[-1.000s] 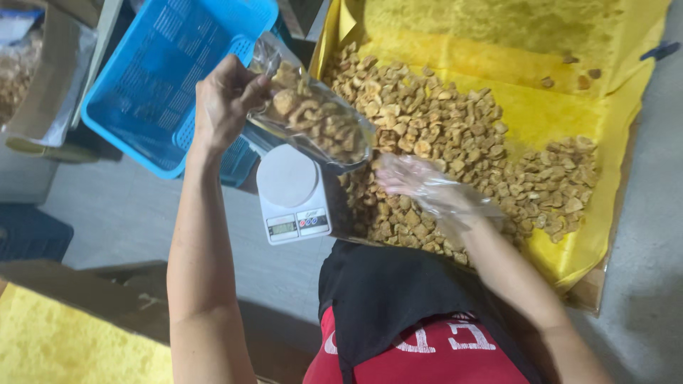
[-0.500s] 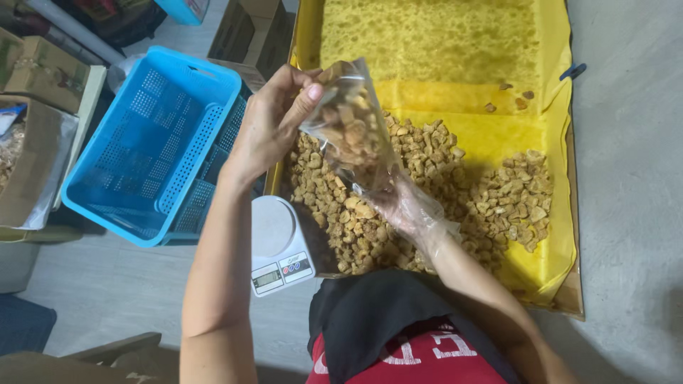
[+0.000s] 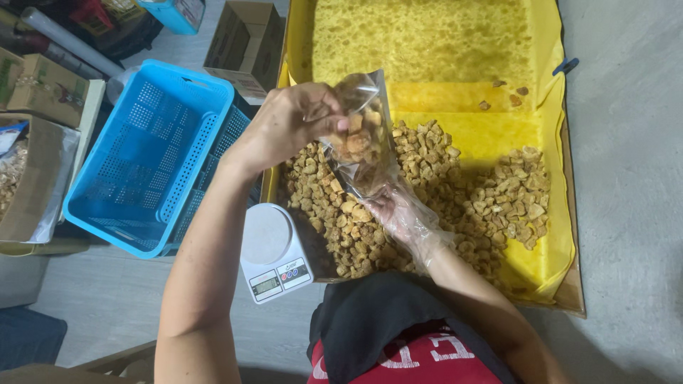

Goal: The person scoops dried fruit pieces from a yellow tray into clear plastic bags, weighs each bag on a digital scale, and places the filled bags into a blue basket. The process is repeated multiple times throughout the clip.

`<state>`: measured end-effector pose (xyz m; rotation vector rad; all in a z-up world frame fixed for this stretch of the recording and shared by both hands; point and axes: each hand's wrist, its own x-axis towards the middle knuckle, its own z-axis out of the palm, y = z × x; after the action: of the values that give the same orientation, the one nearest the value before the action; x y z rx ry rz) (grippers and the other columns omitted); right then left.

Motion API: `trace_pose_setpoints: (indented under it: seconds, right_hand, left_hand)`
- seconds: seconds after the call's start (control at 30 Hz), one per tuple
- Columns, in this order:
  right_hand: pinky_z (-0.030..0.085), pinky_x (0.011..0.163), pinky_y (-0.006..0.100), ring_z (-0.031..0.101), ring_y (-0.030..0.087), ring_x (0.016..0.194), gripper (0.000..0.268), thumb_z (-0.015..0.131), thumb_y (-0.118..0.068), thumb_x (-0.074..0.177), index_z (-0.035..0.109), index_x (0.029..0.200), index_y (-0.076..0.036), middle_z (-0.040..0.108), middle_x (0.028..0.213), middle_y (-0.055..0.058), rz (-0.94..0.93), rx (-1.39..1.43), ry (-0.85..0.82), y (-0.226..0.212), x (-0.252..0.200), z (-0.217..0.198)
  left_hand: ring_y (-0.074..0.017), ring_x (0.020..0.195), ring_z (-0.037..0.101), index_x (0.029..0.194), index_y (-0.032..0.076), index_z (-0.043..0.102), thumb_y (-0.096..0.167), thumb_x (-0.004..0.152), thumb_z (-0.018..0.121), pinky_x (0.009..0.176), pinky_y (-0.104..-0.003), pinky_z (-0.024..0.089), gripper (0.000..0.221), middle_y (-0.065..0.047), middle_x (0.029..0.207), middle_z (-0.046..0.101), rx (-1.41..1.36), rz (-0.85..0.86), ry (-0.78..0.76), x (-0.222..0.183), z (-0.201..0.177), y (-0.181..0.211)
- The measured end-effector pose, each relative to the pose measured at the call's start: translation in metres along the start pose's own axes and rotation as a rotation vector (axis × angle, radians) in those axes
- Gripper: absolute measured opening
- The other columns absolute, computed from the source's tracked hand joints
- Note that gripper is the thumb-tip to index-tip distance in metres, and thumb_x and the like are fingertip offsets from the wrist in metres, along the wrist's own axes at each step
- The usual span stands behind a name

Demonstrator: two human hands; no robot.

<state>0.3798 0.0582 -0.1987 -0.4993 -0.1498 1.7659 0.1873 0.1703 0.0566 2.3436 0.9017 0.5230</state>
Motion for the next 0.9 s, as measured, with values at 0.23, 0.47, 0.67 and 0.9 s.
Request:
trace_pose_setpoints:
  seconds: [0.23,0.47,0.67,0.9]
  right_hand:
    - [0.052,0.108,0.046,0.056,0.035,0.132,0.055,0.056,-0.01,0.108,0.032,0.156,0.002,0.047,0.149,0.026,0.114,0.066,-0.188,-0.004,-0.012,0.012]
    - [0.043,0.119,0.04,0.061,0.026,0.132,0.043,0.068,-0.023,0.114,0.047,0.151,-0.02,0.062,0.143,0.015,-0.026,-0.505,-0.897,-0.077,-0.057,0.033]
    - [0.055,0.101,0.039,0.066,0.022,0.118,0.041,0.071,-0.037,0.094,0.064,0.129,-0.017,0.069,0.122,0.009,-0.097,-1.038,-0.586,-0.116,-0.047,0.072]
    - [0.052,0.1,0.038,0.065,0.02,0.113,0.042,0.078,-0.033,0.09,0.072,0.122,-0.007,0.072,0.115,0.007,0.046,-1.038,-0.34,-0.087,-0.065,0.119]
  left_hand:
    - [-0.0165,0.066,0.072,0.093,0.007,0.07,0.022,0.105,0.066,0.055,-0.03,0.059,0.02,-0.01,0.083,0.076,0.17,-0.131,0.116,-0.001,0.012,-0.027]
    - [-0.0124,0.073,0.073,0.088,0.004,0.066,0.017,0.099,0.071,0.06,-0.025,0.064,0.018,-0.008,0.083,0.075,-0.363,-0.159,0.193,-0.015,-0.001,-0.037]
    - [-0.0089,0.076,0.073,0.081,0.009,0.069,0.021,0.094,0.073,0.06,-0.024,0.06,0.018,-0.003,0.084,0.074,-0.444,-0.133,-0.105,-0.042,0.057,-0.012]
    - [-0.0144,0.064,0.068,0.08,0.006,0.064,0.019,0.097,0.073,0.051,-0.028,0.053,0.023,-0.008,0.079,0.072,-0.247,-0.087,0.002,-0.075,0.098,-0.008]
